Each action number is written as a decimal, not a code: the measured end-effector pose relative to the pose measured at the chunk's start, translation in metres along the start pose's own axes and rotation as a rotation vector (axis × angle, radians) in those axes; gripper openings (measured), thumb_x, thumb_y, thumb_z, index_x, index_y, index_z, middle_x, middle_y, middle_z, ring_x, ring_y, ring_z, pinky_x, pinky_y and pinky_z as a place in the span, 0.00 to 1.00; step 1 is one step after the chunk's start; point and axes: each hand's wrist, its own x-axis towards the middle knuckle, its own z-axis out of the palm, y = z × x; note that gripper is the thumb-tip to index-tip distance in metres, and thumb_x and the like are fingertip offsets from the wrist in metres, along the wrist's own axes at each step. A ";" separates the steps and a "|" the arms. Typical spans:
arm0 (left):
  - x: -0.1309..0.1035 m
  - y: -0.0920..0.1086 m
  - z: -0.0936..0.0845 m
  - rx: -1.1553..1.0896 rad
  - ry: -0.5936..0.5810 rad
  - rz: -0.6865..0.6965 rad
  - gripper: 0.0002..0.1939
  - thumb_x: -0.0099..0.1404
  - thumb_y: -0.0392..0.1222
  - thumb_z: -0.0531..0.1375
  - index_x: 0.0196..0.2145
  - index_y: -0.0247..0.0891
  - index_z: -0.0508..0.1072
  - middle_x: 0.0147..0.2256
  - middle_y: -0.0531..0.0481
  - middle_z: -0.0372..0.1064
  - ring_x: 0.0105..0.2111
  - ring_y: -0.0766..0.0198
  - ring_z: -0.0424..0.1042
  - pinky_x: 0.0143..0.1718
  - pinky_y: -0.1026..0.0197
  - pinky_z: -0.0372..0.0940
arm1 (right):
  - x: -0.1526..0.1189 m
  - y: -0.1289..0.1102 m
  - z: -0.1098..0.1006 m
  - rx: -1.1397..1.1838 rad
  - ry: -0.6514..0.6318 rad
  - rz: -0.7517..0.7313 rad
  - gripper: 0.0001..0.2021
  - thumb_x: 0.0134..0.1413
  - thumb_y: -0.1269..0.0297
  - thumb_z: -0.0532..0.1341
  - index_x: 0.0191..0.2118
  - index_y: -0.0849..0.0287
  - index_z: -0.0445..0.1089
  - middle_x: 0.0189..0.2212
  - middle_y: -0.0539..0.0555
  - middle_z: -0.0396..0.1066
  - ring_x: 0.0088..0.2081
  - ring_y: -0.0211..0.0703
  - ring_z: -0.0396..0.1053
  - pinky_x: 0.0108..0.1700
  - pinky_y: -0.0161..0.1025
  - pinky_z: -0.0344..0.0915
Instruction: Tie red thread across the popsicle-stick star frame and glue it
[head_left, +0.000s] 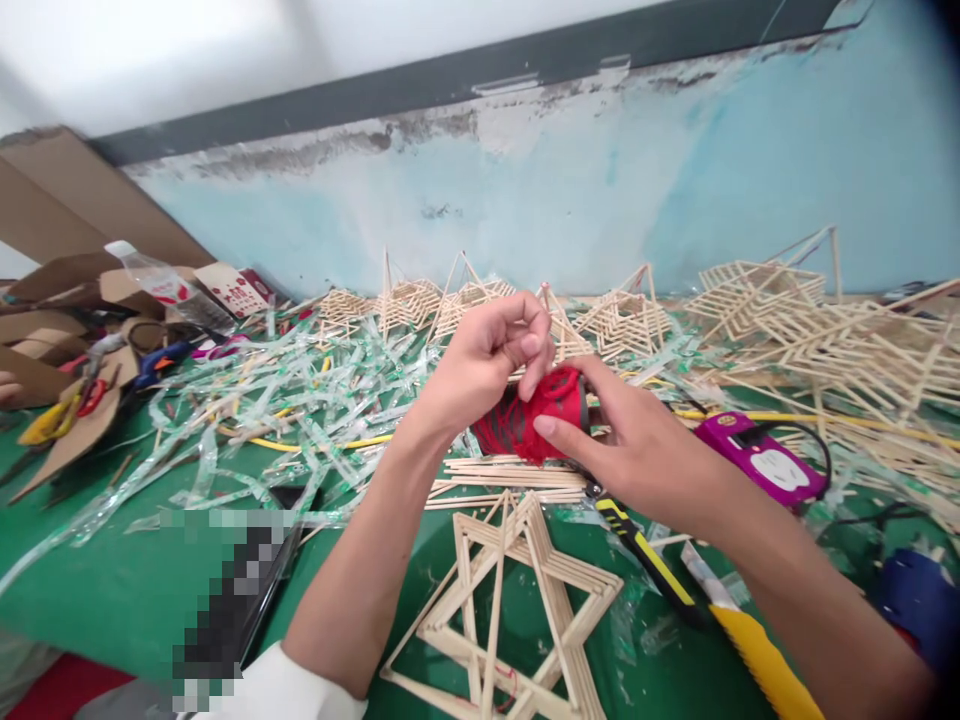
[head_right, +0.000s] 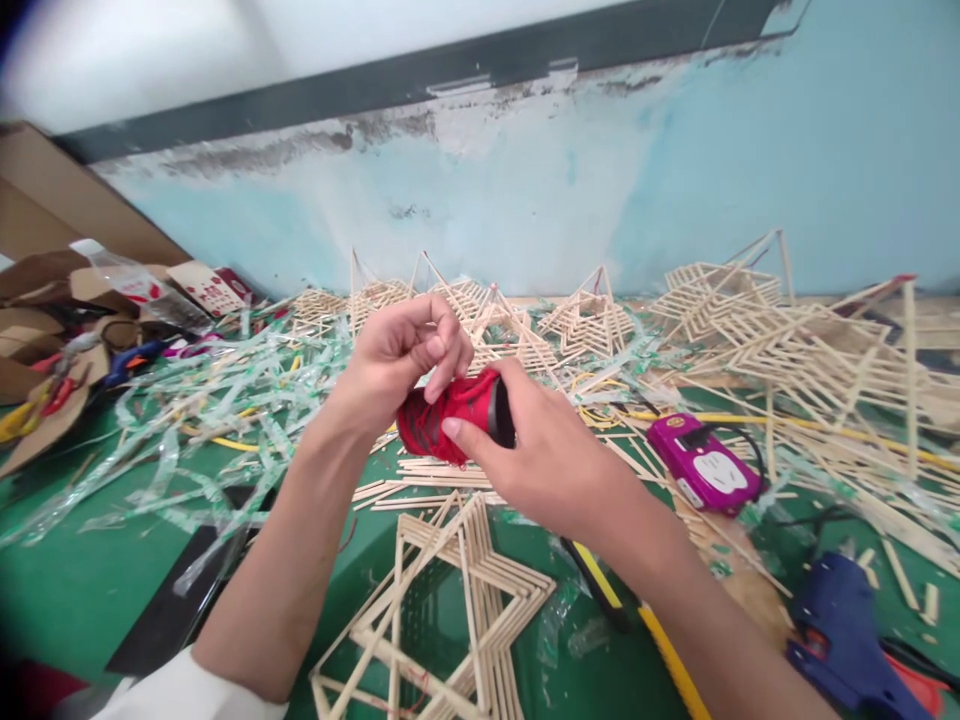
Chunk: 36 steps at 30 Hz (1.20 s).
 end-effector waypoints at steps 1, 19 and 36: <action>0.000 0.000 0.001 -0.033 0.005 -0.006 0.20 0.65 0.55 0.65 0.28 0.41 0.61 0.14 0.61 0.55 0.18 0.69 0.60 0.29 0.60 0.63 | -0.001 -0.002 0.000 -0.011 0.026 -0.014 0.15 0.60 0.52 0.61 0.48 0.54 0.65 0.36 0.54 0.76 0.33 0.47 0.73 0.33 0.41 0.67; -0.008 0.024 0.020 0.042 0.046 0.058 0.09 0.61 0.29 0.54 0.27 0.40 0.60 0.17 0.59 0.58 0.18 0.73 0.62 0.23 0.65 0.59 | -0.012 -0.005 -0.012 -0.054 0.132 0.072 0.20 0.65 0.43 0.51 0.33 0.54 0.62 0.24 0.49 0.66 0.26 0.40 0.62 0.28 0.39 0.58; -0.017 0.045 -0.016 0.329 0.095 0.112 0.03 0.65 0.31 0.62 0.34 0.36 0.72 0.29 0.51 0.73 0.28 0.71 0.71 0.29 0.67 0.66 | -0.042 -0.011 -0.022 0.285 0.275 -0.037 0.15 0.63 0.49 0.62 0.49 0.52 0.68 0.40 0.53 0.76 0.37 0.43 0.75 0.36 0.36 0.73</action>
